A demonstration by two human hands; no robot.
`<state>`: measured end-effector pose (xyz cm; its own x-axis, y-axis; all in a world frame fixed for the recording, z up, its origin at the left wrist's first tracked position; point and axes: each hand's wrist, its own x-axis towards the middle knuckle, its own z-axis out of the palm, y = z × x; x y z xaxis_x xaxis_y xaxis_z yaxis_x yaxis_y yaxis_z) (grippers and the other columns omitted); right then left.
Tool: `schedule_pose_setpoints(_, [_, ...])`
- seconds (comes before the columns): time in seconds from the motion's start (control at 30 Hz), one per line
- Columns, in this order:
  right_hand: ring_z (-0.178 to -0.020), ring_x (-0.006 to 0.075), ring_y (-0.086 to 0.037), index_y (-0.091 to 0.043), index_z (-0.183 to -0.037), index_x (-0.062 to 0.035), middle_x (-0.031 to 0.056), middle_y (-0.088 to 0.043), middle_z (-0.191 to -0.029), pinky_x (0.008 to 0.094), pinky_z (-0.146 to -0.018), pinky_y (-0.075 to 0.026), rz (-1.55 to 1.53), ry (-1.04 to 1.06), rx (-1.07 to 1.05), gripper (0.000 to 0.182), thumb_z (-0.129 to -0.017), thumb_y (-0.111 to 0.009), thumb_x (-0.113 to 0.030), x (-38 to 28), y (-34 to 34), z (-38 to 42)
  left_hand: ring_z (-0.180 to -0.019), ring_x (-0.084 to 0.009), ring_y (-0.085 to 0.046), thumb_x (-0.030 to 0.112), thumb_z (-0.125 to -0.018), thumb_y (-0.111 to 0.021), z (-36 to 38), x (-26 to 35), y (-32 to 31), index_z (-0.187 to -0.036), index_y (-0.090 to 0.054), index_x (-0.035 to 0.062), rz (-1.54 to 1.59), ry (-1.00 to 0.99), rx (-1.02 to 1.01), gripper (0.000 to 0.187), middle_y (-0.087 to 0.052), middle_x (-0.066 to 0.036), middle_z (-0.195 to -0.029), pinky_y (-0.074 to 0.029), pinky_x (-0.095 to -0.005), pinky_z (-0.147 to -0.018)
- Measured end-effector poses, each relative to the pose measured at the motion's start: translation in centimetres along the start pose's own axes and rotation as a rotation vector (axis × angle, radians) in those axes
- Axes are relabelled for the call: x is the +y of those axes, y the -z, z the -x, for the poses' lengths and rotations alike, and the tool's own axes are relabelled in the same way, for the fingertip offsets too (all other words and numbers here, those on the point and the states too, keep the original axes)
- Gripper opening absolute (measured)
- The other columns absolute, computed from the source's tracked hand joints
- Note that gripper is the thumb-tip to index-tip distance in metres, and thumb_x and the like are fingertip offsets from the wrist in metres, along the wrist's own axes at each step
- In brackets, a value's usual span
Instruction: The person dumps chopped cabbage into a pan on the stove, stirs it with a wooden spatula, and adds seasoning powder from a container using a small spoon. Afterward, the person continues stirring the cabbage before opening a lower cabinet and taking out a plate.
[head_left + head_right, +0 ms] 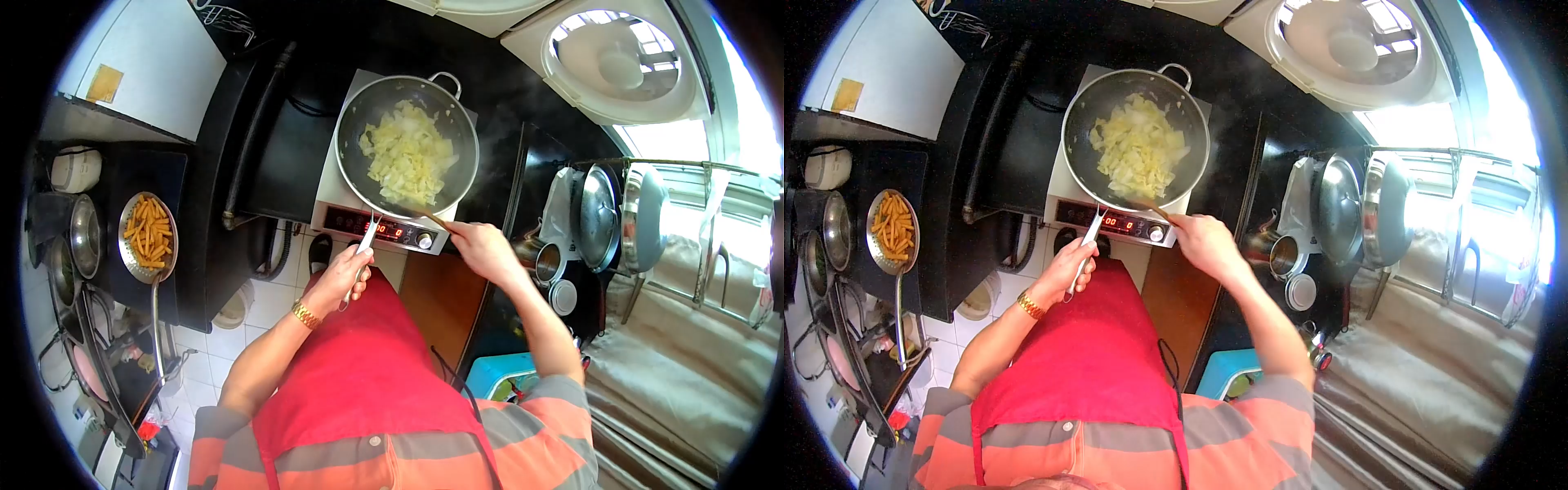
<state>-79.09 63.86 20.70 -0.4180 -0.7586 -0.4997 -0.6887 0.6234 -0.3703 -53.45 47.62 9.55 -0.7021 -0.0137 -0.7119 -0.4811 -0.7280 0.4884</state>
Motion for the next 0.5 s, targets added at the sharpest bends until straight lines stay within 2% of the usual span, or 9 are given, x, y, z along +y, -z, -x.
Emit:
schedule_pose_setpoints(0.03, [-0.101,0.0462,-0.071,-0.072,-0.128,-0.0072,0.0263,-0.074,-0.108,0.0538,-0.091,-0.057,0.077,-0.004,0.110,0.031,-0.101,-0.061,-0.016,0.6,-2.1,-1.0,-0.052,-0.0045,-0.048,0.043,-0.111,-0.057,0.0,0.0,0.0,-0.105,-0.053,0.0121,-0.002,-0.003,0.000,0.031,-0.051,0.004,-0.075,-0.041,-0.0227,-0.043])
schedule_pose_setpoints(0.13, [-0.096,0.0484,-0.071,-0.073,-0.127,-0.0079,0.0280,-0.073,-0.105,0.0559,-0.085,-0.058,0.055,-0.047,0.316,0.030,-0.101,-0.062,-0.017,1.6,-3.0,-4.8,-0.050,-0.0050,-0.046,0.041,-0.111,-0.056,-0.3,0.0,0.2,-0.105,-0.054,0.0123,0.019,-0.005,0.011,0.030,-0.052,0.004,-0.074,-0.040,-0.0239,-0.042])
schedule_pose_setpoints(0.23, [-0.103,0.0482,-0.070,-0.074,-0.128,-0.0077,0.0292,-0.073,-0.110,0.0543,-0.090,-0.057,0.002,-0.065,0.396,0.032,-0.100,-0.062,-0.019,1.4,-0.5,-6.9,-0.050,-0.0052,-0.047,0.042,-0.111,-0.056,0.1,-0.1,0.4,-0.105,-0.054,0.0125,0.006,0.008,0.007,0.030,-0.052,0.004,-0.074,-0.039,-0.0237,-0.042])
schedule_pose_setpoints(0.3, [-0.094,0.0497,-0.072,-0.073,-0.128,-0.0123,0.0288,-0.074,-0.101,0.0583,-0.086,-0.057,0.036,-0.004,0.493,0.031,-0.102,-0.059,-0.021,2.2,0.3,-8.9,-0.050,-0.0053,-0.046,0.042,-0.111,-0.056,0.0,0.2,0.3,-0.105,-0.054,0.0127,0.006,0.013,0.017,0.030,-0.052,0.004,-0.075,-0.039,-0.0235,-0.042])
schedule_pose_setpoints(0.33, [-0.097,0.0498,-0.071,-0.073,-0.129,-0.0129,0.0283,-0.074,-0.101,0.0582,-0.088,-0.056,0.010,-0.002,0.480,0.032,-0.102,-0.058,-0.022,2.2,0.8,-9.9,-0.050,-0.0053,-0.046,0.042,-0.111,-0.056,0.0,0.2,0.3,-0.105,-0.054,0.0127,0.004,0.016,0.018,0.030,-0.052,0.004,-0.075,-0.039,-0.0235,-0.042])
schedule_pose_setpoints(0.43, [-0.101,0.0487,-0.070,-0.072,-0.129,-0.0127,0.0289,-0.074,-0.102,0.0576,-0.089,-0.056,-0.017,0.049,0.584,0.033,-0.103,-0.056,-0.024,3.7,-0.7,-13.6,-0.050,-0.0050,-0.046,0.042,-0.111,-0.057,0.0,0.1,0.4,-0.105,-0.054,0.0129,0.000,0.007,0.011,0.030,-0.052,0.004,-0.075,-0.039,-0.0234,-0.042])
schedule_pose_setpoints(0.5, [-0.103,0.0467,-0.070,-0.072,-0.130,-0.0113,0.0289,-0.073,-0.104,0.0560,-0.089,-0.056,0.009,0.001,0.574,0.035,-0.104,-0.055,-0.026,4.3,-2.4,-13.9,-0.050,-0.0047,-0.046,0.042,-0.111,-0.057,-0.1,-0.1,0.5,-0.105,-0.054,0.0130,0.011,-0.002,0.006,0.030,-0.052,0.004,-0.075,-0.039,-0.0232,-0.042])
